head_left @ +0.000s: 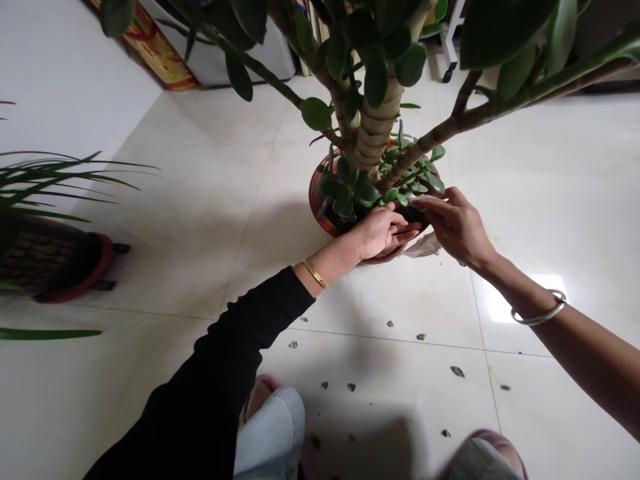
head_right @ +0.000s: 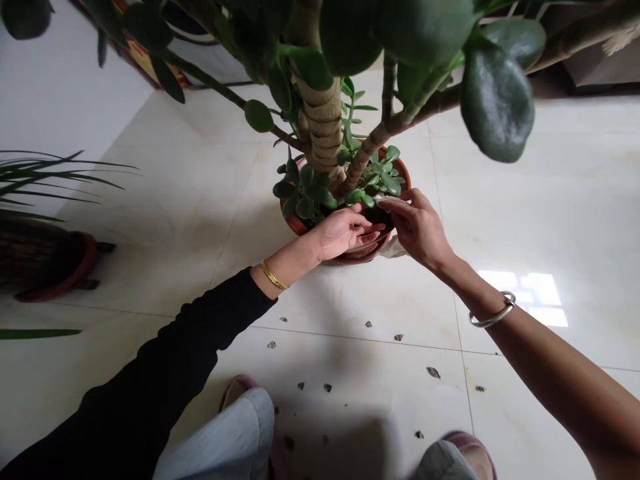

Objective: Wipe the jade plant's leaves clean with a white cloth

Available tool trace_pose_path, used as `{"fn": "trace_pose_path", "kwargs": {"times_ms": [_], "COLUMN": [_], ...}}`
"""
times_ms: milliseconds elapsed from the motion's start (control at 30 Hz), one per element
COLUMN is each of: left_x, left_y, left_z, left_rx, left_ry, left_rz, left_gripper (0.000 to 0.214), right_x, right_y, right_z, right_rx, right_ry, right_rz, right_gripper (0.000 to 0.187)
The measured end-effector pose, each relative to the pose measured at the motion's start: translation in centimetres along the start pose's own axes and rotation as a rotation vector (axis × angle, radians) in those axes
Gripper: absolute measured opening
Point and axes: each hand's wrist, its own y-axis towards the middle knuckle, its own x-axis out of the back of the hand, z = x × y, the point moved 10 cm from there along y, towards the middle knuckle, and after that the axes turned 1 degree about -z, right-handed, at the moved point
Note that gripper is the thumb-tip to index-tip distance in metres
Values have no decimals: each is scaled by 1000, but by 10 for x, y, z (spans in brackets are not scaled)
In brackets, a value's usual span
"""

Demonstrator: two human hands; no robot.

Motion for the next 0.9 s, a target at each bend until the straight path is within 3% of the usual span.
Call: {"fn": "trace_pose_path", "kwargs": {"times_ms": [233, 433, 700, 900], "left_x": [3, 4, 5, 9], "left_y": [2, 3, 6, 10], "left_z": [-5, -3, -4, -3], "left_rx": [-49, -24, -42, -30], "left_ry": [22, 33, 41, 154], "left_rz": [-24, -7, -15, -32], "left_gripper": [36, 33, 38, 33], "right_x": [-13, -3, -12, 10], "right_y": [10, 6, 15, 4], "right_z": [2, -4, 2, -7], "right_rx": [0, -39, 3, -75], "right_ry": [-22, -20, -54, -22], "right_rz": [22, -7, 2, -68], "right_gripper": [37, 37, 37, 35]}}
